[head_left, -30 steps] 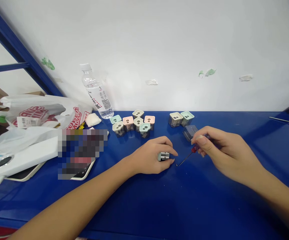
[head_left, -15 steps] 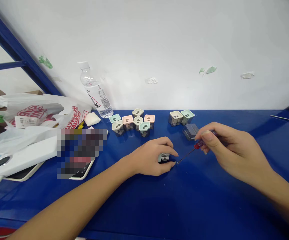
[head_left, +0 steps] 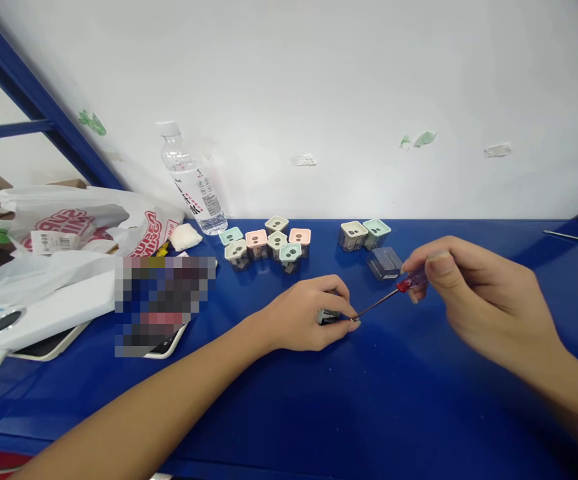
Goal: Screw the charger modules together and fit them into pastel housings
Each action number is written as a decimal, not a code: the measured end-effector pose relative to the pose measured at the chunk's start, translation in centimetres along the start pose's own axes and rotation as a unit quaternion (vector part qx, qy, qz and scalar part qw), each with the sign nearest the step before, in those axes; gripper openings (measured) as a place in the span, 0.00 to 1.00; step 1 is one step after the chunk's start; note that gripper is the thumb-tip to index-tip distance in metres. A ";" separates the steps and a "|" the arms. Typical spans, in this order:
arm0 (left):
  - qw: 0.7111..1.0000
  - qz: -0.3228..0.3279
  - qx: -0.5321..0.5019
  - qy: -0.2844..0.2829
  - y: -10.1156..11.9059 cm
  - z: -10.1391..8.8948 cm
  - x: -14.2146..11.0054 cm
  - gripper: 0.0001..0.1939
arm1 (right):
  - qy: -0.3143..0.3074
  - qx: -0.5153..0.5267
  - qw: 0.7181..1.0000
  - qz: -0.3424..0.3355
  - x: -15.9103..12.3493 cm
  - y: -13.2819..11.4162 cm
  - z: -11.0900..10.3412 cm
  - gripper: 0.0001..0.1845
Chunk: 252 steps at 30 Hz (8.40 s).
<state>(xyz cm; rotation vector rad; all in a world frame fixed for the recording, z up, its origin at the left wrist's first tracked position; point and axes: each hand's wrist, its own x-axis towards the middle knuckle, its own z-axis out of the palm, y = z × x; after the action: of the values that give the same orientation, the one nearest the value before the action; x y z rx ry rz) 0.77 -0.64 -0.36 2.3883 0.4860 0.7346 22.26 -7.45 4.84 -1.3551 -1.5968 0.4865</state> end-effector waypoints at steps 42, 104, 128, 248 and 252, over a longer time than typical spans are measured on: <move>0.998 -0.036 0.055 0.018 -0.3 0.3 0.0 0.09 | -0.090 -0.098 0.973 -0.189 0.0 0.8 -0.5 0.02; 0.997 -0.034 0.051 0.040 -0.3 0.1 0.0 0.07 | -0.030 -0.099 0.990 -0.091 0.0 1.2 -0.3 0.11; 0.994 -0.084 -0.056 0.032 0.2 -0.1 0.3 0.28 | -0.016 -0.095 0.976 -0.198 -0.9 1.5 0.1 0.04; 0.988 -0.147 -0.038 0.004 -0.4 -0.8 0.1 0.35 | 0.181 0.045 0.982 0.001 3.6 1.7 -3.7 0.17; 0.983 -0.176 -0.036 0.027 -0.3 -0.9 0.3 0.34 | 0.146 0.022 0.989 0.007 4.7 3.9 -3.8 0.21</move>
<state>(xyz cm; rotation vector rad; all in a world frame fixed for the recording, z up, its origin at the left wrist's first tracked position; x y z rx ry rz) 0.42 0.12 0.17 2.1388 0.8626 0.6428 27.87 -2.95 5.44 -1.3375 -1.3299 0.3126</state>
